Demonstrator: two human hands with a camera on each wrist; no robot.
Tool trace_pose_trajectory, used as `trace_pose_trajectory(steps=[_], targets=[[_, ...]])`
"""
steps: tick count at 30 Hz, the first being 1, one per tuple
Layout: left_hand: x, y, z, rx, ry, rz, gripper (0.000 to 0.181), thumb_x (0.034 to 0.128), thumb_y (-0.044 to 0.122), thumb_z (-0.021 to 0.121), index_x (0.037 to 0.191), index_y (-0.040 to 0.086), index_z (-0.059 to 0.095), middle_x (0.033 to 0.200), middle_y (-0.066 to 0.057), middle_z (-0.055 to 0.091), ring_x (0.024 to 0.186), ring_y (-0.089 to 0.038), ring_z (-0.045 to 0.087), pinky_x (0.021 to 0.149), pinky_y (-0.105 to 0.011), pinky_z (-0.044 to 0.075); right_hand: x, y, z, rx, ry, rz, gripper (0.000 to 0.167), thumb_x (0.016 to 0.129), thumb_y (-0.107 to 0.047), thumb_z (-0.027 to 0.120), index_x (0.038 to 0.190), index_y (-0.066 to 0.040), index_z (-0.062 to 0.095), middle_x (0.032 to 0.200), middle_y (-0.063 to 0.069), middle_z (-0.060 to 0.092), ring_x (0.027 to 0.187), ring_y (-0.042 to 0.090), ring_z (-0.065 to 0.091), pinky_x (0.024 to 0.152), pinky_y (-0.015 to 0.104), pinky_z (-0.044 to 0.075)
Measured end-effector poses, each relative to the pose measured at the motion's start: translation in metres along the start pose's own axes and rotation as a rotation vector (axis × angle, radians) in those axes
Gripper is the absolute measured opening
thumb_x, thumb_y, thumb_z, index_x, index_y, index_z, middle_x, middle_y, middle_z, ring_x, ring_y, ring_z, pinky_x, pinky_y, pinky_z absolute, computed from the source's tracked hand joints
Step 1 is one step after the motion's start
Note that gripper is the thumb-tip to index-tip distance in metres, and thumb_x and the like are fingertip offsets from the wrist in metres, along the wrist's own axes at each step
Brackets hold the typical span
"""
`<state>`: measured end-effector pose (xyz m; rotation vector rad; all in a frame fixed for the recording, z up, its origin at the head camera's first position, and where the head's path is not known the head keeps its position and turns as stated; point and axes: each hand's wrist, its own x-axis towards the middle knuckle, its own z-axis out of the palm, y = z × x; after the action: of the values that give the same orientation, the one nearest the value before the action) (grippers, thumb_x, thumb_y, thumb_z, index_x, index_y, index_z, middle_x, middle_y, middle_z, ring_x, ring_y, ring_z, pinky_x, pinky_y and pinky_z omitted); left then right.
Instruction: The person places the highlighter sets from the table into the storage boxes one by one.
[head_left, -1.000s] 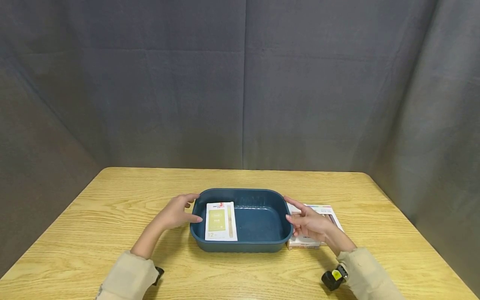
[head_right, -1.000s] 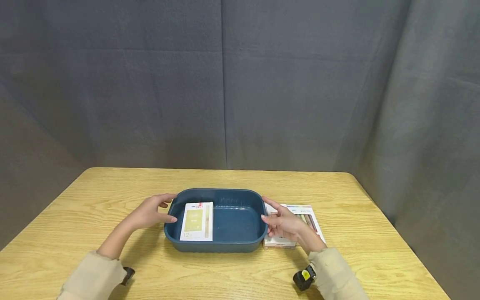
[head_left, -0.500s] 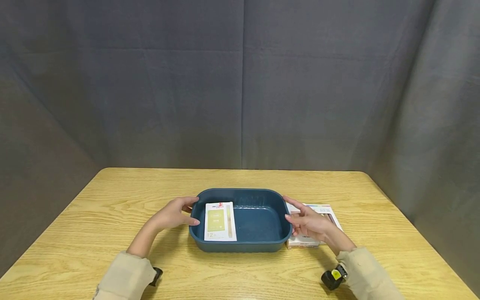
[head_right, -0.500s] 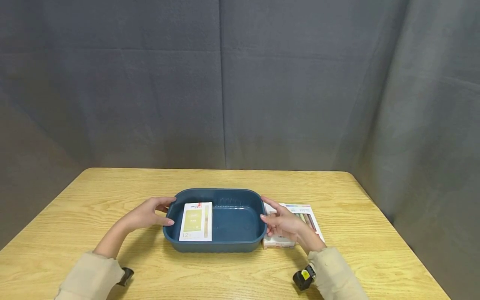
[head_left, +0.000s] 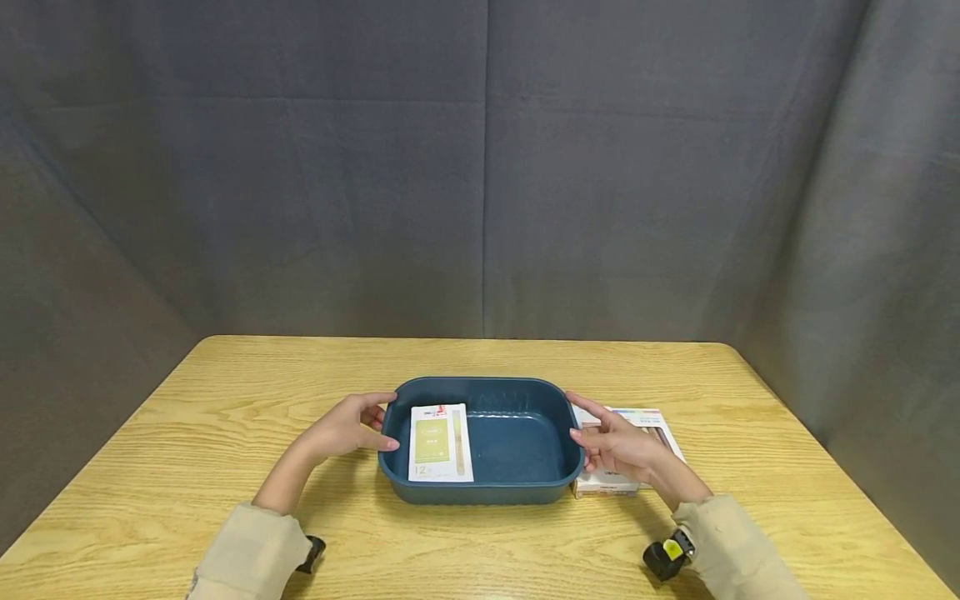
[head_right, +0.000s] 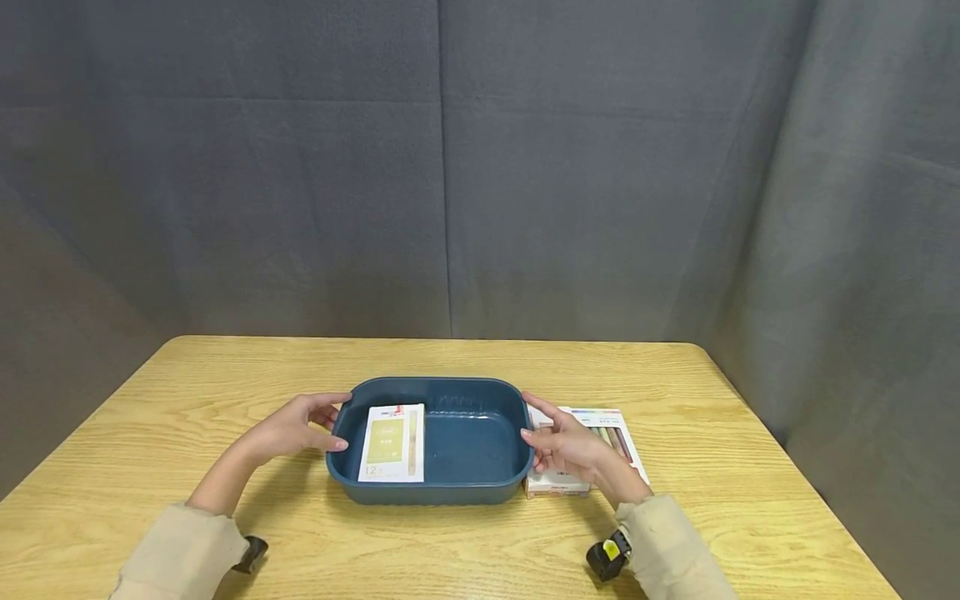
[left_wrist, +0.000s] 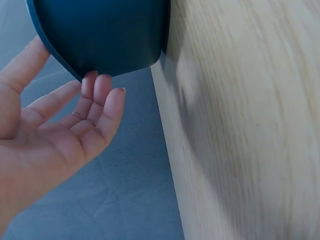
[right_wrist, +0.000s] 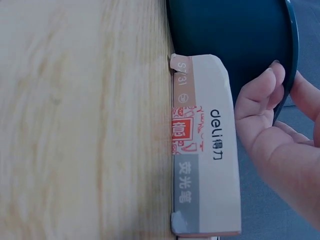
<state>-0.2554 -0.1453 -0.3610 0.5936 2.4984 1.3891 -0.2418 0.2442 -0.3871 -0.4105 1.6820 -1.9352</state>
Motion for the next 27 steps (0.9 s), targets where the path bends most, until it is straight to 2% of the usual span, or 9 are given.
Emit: trace_pose_trajectory(steps=[7,15,21,27], targets=[[0.003,-0.005,-0.002,-0.049,-0.02,-0.002,0.076,0.0709,0.004,0.074,0.132,-0.013,0.031,0.081,-0.012,0.049,0.07,-0.019,0.046,0.056,-0.026,0.04,0.0,0.001,-0.001,-0.005,-0.007,-0.022,0.07,0.092,-0.002,0.045,0.143,-0.005,-0.003,0.073,0.002,0.052,0.059,0.011,0.055,0.059,0.024,0.048],[0.003,-0.009,-0.002,-0.11,-0.057,-0.02,0.08,0.0725,0.005,0.073,0.135,-0.011,0.026,0.073,-0.007,0.046,0.064,-0.017,0.043,0.054,-0.029,0.038,-0.001,0.001,0.0,-0.019,0.011,-0.022,0.069,0.092,-0.001,0.046,0.143,-0.004,-0.001,0.07,0.001,0.051,0.058,0.011,0.054,0.059,0.025,0.047],[0.001,-0.009,-0.003,-0.18,-0.077,-0.035,0.081,0.0738,0.003,0.071,0.137,-0.009,0.022,0.071,-0.007,0.044,0.06,-0.016,0.042,0.052,-0.029,0.04,-0.004,-0.002,-0.002,-0.039,0.066,-0.004,0.065,0.092,-0.001,0.045,0.14,0.006,0.003,0.073,0.002,0.055,0.061,0.011,0.053,0.061,0.024,0.047],[0.001,-0.009,-0.003,-0.212,-0.085,-0.052,0.081,0.075,0.002,0.07,0.139,-0.007,0.02,0.07,-0.007,0.043,0.055,-0.014,0.04,0.052,-0.029,0.04,-0.011,-0.003,-0.008,-0.035,0.061,-0.008,0.059,0.092,0.001,0.043,0.137,0.013,0.006,0.077,0.005,0.058,0.066,0.012,0.056,0.065,0.026,0.049]])
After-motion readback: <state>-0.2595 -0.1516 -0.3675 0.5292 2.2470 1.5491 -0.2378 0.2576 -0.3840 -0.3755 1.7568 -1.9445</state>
